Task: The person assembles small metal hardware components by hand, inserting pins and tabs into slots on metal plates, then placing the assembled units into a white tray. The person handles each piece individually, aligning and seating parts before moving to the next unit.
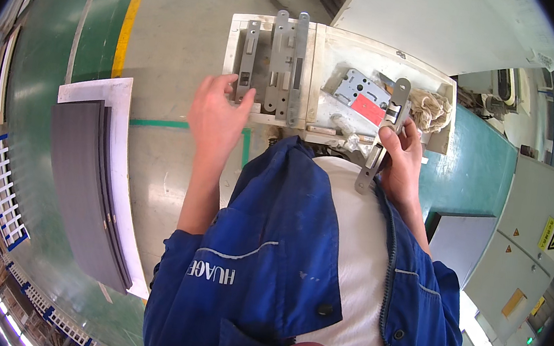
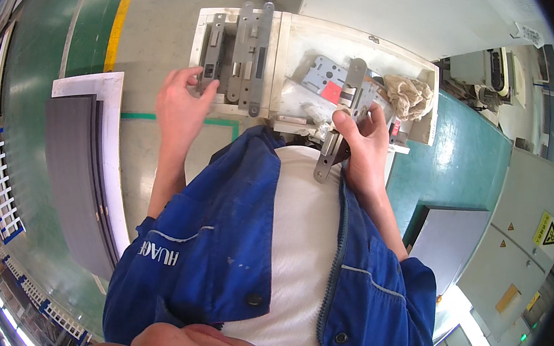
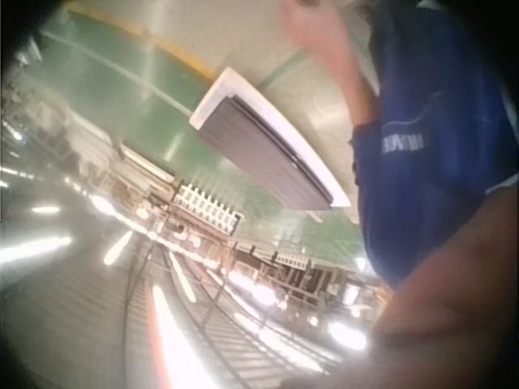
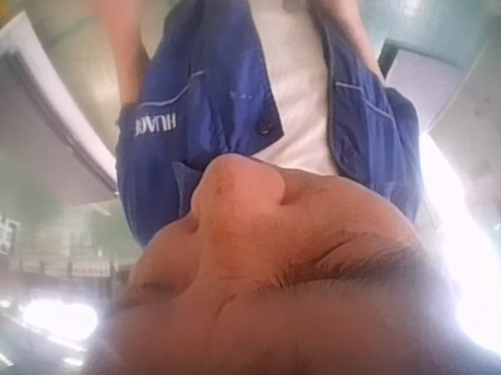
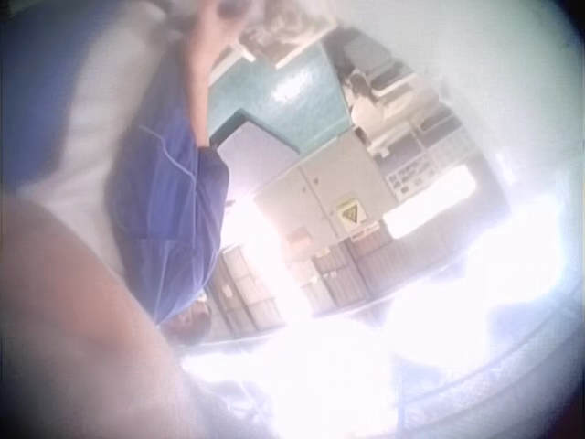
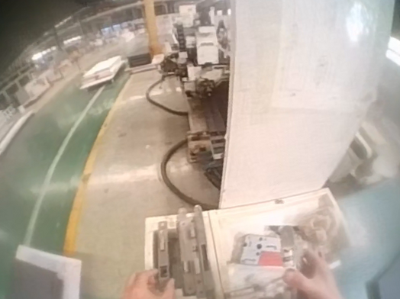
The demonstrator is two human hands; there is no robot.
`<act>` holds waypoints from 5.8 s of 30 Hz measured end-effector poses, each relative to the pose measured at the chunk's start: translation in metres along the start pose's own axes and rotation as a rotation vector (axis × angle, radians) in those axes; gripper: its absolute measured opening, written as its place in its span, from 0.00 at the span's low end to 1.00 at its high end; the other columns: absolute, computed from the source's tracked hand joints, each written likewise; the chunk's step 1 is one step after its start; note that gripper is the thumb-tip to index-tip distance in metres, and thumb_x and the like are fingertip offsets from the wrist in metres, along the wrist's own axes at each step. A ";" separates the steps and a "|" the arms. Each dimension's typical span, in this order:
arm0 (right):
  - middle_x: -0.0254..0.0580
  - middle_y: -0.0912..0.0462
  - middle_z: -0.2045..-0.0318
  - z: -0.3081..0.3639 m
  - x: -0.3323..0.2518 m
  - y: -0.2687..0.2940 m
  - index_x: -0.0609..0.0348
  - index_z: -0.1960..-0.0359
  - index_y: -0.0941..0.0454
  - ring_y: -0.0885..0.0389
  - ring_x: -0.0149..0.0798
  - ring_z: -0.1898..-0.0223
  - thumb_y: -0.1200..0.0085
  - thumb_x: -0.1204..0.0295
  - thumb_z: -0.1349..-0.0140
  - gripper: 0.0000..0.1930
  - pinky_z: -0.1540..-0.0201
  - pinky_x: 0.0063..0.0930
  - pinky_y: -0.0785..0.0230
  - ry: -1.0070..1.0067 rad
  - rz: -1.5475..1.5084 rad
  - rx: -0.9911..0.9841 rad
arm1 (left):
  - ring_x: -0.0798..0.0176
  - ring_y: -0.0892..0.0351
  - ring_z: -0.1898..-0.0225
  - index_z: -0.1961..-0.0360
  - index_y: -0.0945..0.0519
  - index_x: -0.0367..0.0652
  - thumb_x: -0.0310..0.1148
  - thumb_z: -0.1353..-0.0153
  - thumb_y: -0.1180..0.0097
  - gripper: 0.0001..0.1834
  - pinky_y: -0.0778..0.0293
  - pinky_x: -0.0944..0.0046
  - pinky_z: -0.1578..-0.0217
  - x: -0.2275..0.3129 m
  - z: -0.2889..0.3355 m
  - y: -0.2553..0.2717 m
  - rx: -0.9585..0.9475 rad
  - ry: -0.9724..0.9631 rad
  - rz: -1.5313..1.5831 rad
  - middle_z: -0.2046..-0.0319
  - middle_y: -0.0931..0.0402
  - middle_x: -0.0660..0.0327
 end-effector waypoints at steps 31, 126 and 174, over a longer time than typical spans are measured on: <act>0.44 0.19 0.55 0.009 -0.048 -0.011 0.70 0.43 0.30 0.20 0.32 0.54 0.23 0.67 0.57 0.39 0.49 0.28 0.25 0.246 0.452 0.015 | 0.67 0.17 0.69 0.56 0.17 0.32 0.14 0.49 0.29 0.17 0.22 0.67 0.66 0.146 -0.003 -0.022 -0.400 -0.655 0.905 0.68 0.17 0.56; 0.48 0.21 0.44 -0.037 0.012 0.024 0.66 0.34 0.32 0.22 0.39 0.43 0.49 0.65 0.25 0.23 0.39 0.37 0.29 0.152 -0.142 -0.108 | 0.76 0.25 0.68 0.45 0.24 0.32 0.26 0.35 0.37 0.19 0.29 0.73 0.72 0.132 0.021 -0.035 -0.615 0.148 1.325 0.61 0.21 0.63; 0.43 0.13 0.57 0.002 -0.024 0.005 0.64 0.52 0.20 0.16 0.37 0.50 0.32 0.80 0.41 0.16 0.41 0.36 0.25 0.335 -0.246 -0.293 | 0.67 0.22 0.59 0.58 0.21 0.35 0.21 0.41 0.33 0.11 0.26 0.67 0.56 0.164 0.011 0.001 -0.468 -0.503 1.073 0.60 0.21 0.59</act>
Point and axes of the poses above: each hand's wrist, its own z-axis away from the middle knuckle, its own y-axis out of the back of the hand, x = y × z, the point moved 5 cm from there along -z, towards the middle knuckle
